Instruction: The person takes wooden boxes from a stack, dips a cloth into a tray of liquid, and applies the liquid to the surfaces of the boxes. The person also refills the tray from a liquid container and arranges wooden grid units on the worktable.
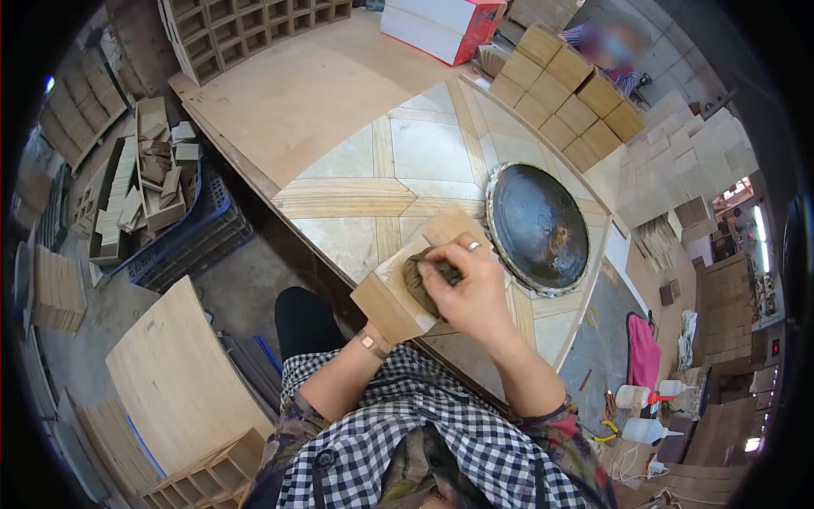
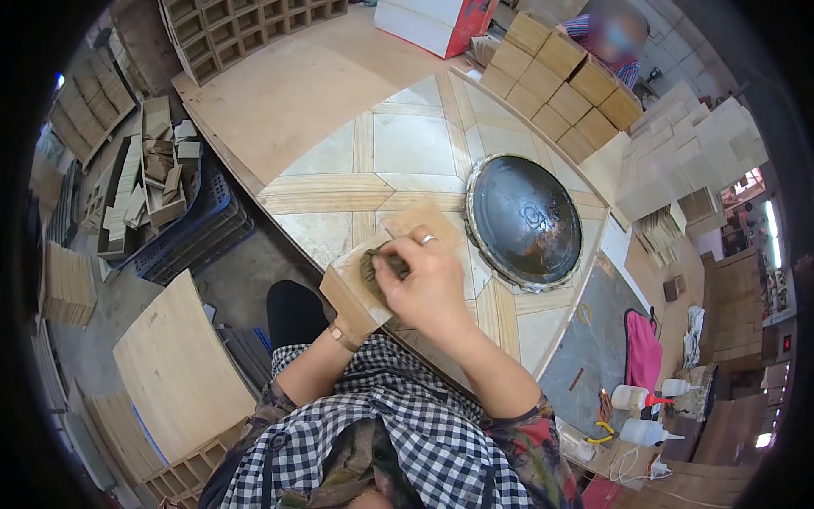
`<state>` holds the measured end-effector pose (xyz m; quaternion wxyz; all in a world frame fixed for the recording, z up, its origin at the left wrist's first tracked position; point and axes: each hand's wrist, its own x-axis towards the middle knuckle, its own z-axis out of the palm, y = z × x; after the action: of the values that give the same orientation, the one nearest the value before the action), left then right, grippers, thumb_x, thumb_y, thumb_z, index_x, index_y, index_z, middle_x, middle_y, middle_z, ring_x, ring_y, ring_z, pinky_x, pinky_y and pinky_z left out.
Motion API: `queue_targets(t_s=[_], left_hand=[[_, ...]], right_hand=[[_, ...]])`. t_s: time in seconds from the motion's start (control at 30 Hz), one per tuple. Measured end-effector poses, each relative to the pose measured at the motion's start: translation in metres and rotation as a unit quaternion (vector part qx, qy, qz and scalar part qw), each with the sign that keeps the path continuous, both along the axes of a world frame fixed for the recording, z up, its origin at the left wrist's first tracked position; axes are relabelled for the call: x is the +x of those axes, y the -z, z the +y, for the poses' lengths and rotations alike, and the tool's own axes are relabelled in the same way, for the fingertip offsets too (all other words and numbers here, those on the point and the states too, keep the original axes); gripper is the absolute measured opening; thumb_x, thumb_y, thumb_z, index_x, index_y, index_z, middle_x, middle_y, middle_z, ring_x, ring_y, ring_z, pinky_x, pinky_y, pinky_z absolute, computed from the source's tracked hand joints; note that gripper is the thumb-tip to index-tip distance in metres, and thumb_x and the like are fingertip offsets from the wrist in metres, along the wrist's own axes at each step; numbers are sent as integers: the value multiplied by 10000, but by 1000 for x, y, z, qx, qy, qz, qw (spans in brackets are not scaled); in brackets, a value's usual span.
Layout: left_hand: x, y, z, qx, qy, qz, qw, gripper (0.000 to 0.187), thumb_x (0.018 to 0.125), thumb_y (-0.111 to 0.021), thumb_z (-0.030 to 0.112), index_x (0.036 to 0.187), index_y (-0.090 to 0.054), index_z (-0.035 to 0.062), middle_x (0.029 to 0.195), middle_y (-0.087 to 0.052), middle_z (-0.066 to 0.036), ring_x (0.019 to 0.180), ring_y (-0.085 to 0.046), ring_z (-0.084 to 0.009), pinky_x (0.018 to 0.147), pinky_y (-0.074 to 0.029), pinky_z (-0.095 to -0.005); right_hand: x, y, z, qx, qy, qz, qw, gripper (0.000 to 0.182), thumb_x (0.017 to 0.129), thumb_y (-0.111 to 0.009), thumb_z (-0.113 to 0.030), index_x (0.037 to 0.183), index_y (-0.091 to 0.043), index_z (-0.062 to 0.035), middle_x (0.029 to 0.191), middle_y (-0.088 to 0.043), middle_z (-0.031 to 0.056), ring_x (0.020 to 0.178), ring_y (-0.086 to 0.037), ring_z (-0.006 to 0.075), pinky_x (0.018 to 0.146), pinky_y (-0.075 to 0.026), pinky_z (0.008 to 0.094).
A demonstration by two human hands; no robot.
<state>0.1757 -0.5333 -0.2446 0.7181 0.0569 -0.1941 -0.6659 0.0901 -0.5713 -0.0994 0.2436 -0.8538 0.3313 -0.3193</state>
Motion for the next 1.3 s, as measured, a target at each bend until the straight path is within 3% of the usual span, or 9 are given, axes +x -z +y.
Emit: queue_targets(t_s=[0.1, 0.2, 0.3, 0.4, 0.9, 1.03, 1.1, 1.2, 1.3], left_hand=[[-3, 26, 12, -35, 72, 77, 994, 433, 987, -363, 302, 1361, -325, 85, 1310, -438, -97, 1242, -416, -204, 1054, -354, -367], [8, -10, 39, -1, 23, -207, 978, 539, 993, -324, 365, 1451, -216, 103, 1421, -356, -108, 1328, -329, -221, 1107, -294, -387], [19, 20, 3, -122, -39, -566, 815, 552, 991, -322, 367, 1460, -206, 99, 1453, -324, -113, 1335, -326, -234, 1109, -289, -393], [8, 2, -5, 7, 57, -37, 998, 586, 977, -376, 392, 1452, -178, 112, 1444, -311, -69, 1344, -274, -182, 1102, -257, -336], [5, 10, 8, -9, 44, -255, 966, 534, 966, -400, 401, 1411, -281, 130, 1380, -402, -84, 1264, -396, -211, 1069, -318, -373], [16, 16, -1, -84, -129, -563, 812, 490, 988, -364, 371, 1398, -324, 107, 1350, -454, -105, 1221, -464, -215, 1021, -399, -379], [15, 17, -5, -6, 8, -264, 965, 478, 995, -336, 367, 1392, -333, 100, 1355, -454, -124, 1219, -479, -224, 993, -437, -384], [16, -2, -11, -14, 150, 145, 978, 468, 1000, -283, 407, 1323, -414, 95, 1280, -521, -136, 1198, -506, -219, 954, -475, -382], [27, -9, -32, 164, 18, -93, 982, 418, 1004, -320, 343, 1314, -411, 78, 1148, -596, -119, 1057, -588, -218, 913, -500, -361]], right_hand=[[2, -18, 37, -19, -70, 22, 997, 114, 710, -721, -79, 795, -654, -45, 750, -585, 116, 646, -597, 274, 573, -470, 338], [-4, -22, 61, 34, -164, -10, 986, 100, 720, -719, -74, 791, -651, -53, 756, -590, 100, 628, -585, 247, 586, -475, 317], [-12, -23, 35, 58, -146, -85, 984, 80, 729, -700, -34, 782, -641, -37, 749, -597, 75, 619, -564, 196, 583, -460, 301], [2, -39, -13, -38, 28, -89, 995, 59, 761, -665, -57, 765, -642, -3, 713, -587, 94, 644, -569, 200, 605, -451, 293], [-23, -32, 33, -68, -237, 89, 965, 146, 719, -715, -145, 797, -608, -83, 808, -528, 89, 674, -602, 268, 541, -479, 349], [-60, -37, 7, 33, -163, -36, 985, 125, 706, -732, -58, 792, -645, -37, 771, -581, 86, 663, -587, 196, 552, -452, 292], [-66, -36, -3, 8, -60, -69, 996, 110, 708, -723, -16, 793, -654, -8, 755, -580, 82, 662, -567, 176, 573, -441, 279], [-72, -29, -16, -24, -37, -96, 994, 120, 710, -722, -20, 800, -647, 3, 759, -576, 87, 663, -562, 186, 585, -438, 279], [-73, -33, -25, -34, -9, -116, 993, 110, 717, -714, -22, 802, -648, 3, 755, -583, 96, 672, -573, 193, 595, -448, 289]])
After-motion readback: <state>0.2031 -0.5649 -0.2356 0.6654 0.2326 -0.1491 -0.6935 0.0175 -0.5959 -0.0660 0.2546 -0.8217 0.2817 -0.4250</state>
